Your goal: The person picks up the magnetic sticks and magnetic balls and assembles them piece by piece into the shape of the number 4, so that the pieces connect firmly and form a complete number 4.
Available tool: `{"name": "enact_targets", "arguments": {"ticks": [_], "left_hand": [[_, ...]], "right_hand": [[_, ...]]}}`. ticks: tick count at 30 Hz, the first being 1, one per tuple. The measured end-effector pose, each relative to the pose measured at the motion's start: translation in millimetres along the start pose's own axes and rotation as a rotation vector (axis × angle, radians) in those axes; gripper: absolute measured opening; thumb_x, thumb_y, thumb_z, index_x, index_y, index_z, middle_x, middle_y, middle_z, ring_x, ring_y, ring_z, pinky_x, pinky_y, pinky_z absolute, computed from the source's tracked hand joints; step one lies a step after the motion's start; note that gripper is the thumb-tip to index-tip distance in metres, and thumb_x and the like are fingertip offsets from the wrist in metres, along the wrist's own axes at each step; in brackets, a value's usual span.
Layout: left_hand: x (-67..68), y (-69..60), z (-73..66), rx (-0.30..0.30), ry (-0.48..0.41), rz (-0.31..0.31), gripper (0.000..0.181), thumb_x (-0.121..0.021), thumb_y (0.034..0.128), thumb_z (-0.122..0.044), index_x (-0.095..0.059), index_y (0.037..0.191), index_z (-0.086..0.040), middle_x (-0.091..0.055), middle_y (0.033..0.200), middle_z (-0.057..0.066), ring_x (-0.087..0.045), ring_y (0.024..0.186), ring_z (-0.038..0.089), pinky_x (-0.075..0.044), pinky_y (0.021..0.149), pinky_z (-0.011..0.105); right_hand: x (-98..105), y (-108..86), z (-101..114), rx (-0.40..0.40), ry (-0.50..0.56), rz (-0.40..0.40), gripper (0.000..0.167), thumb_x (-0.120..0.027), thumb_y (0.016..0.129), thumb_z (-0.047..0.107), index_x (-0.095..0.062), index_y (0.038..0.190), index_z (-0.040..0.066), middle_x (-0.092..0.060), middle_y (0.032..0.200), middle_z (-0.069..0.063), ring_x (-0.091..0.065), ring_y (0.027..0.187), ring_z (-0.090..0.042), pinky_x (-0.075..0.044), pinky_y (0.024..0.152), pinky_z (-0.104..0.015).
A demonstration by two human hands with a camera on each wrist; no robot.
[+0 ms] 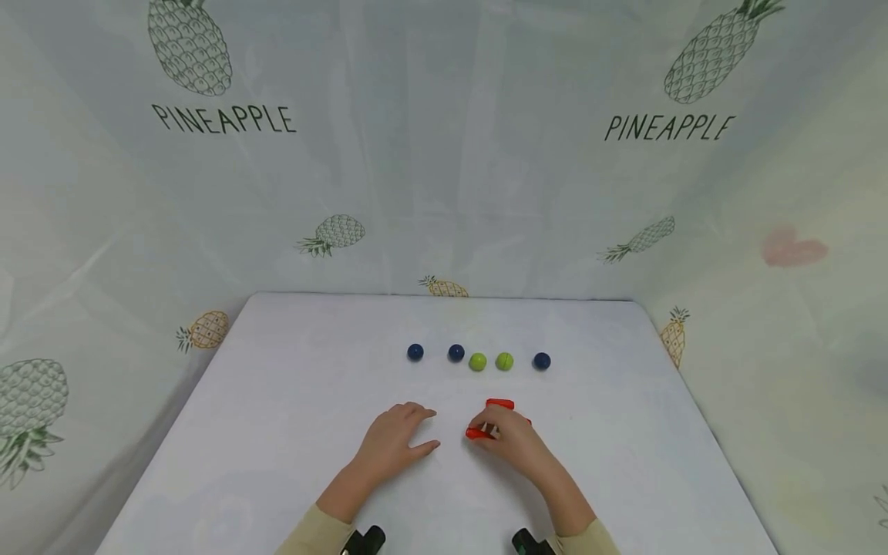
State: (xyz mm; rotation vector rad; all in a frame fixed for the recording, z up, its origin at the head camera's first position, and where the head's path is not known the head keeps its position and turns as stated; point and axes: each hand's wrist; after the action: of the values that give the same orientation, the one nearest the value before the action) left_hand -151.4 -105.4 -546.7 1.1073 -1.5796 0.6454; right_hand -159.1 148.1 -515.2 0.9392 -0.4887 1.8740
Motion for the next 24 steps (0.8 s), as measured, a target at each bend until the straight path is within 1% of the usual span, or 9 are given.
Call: {"name": "enact_targets", "arguments": {"ticks": [3, 7, 14, 19, 21, 24], "left_hand": [[5.1, 1.2, 4.8, 0.027, -0.024, -0.015, 0.050, -0.066, 0.0887, -0.050, -0.063, 0.127, -0.018, -0.061, 0.121, -0.001, -0.056, 0.111, 0.021, -0.046, 0.093, 0.040], [11.1, 2.4, 12.0, 0.059, -0.049, -0.044, 0.050, -0.067, 0.0883, -0.048, -0.063, 0.127, -0.017, -0.060, 0.122, 0.001, -0.056, 0.113, 0.022, -0.045, 0.094, 0.041], [13.0, 6.1, 26.8, 0.108, -0.068, -0.090, 0.049, -0.069, 0.0877, -0.045, -0.063, 0.126, -0.015, -0.060, 0.122, 0.003, -0.057, 0.113, 0.024, -0.046, 0.094, 0.042], [14.3, 9.8, 34.5, 0.165, -0.102, -0.096, 0.051, -0.069, 0.0880, -0.046, -0.061, 0.128, -0.015, -0.059, 0.126, 0.004, -0.055, 0.116, 0.025, -0.045, 0.096, 0.044], [15.2, 11.3, 36.4, 0.188, -0.116, -0.094, 0.052, -0.068, 0.0884, -0.046, -0.061, 0.130, -0.015, -0.058, 0.128, 0.004, -0.054, 0.119, 0.025, -0.044, 0.098, 0.044], [17.0, 12.7, 38.2, 0.205, -0.146, -0.103, 0.052, -0.069, 0.0886, -0.044, -0.060, 0.131, -0.016, -0.058, 0.129, 0.005, -0.053, 0.120, 0.026, -0.042, 0.099, 0.045]], "right_hand": [[-2, 7.4, 1, 0.017, 0.020, -0.008, 0.018, -0.078, 0.083, 0.012, -0.072, 0.099, 0.020, -0.062, 0.088, 0.014, -0.057, 0.082, -0.008, -0.051, 0.074, -0.029], [-5, 17.0, 4, 0.024, 0.036, 0.001, 0.018, -0.077, 0.084, 0.014, -0.072, 0.101, 0.020, -0.062, 0.090, 0.014, -0.057, 0.083, -0.008, -0.051, 0.074, -0.029], [-13, 33.8, 8, 0.038, 0.071, -0.008, 0.019, -0.076, 0.086, 0.014, -0.072, 0.104, 0.018, -0.062, 0.093, 0.012, -0.057, 0.086, -0.010, -0.051, 0.076, -0.031], [-18, 45.5, 10, 0.016, 0.103, -0.015, 0.019, -0.075, 0.087, 0.016, -0.070, 0.105, 0.019, -0.063, 0.094, 0.012, -0.058, 0.086, -0.013, -0.051, 0.077, -0.033], [-20, 49.7, 11, 0.011, 0.116, -0.024, 0.019, -0.075, 0.087, 0.016, -0.070, 0.105, 0.019, -0.063, 0.094, 0.011, -0.058, 0.086, -0.013, -0.051, 0.077, -0.031], [-24, 55.7, 11, 0.028, 0.125, -0.045, 0.020, -0.075, 0.087, 0.014, -0.070, 0.105, 0.017, -0.064, 0.094, 0.010, -0.060, 0.085, -0.013, -0.051, 0.076, -0.027]]}}
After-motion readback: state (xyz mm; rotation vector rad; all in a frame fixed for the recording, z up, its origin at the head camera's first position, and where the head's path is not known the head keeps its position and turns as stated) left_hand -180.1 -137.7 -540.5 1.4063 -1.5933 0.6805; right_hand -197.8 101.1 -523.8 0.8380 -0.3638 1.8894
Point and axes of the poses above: each hand's wrist, its own y-axis towards the middle knuckle, its own x-axis out of the back of the hand, z = x × y
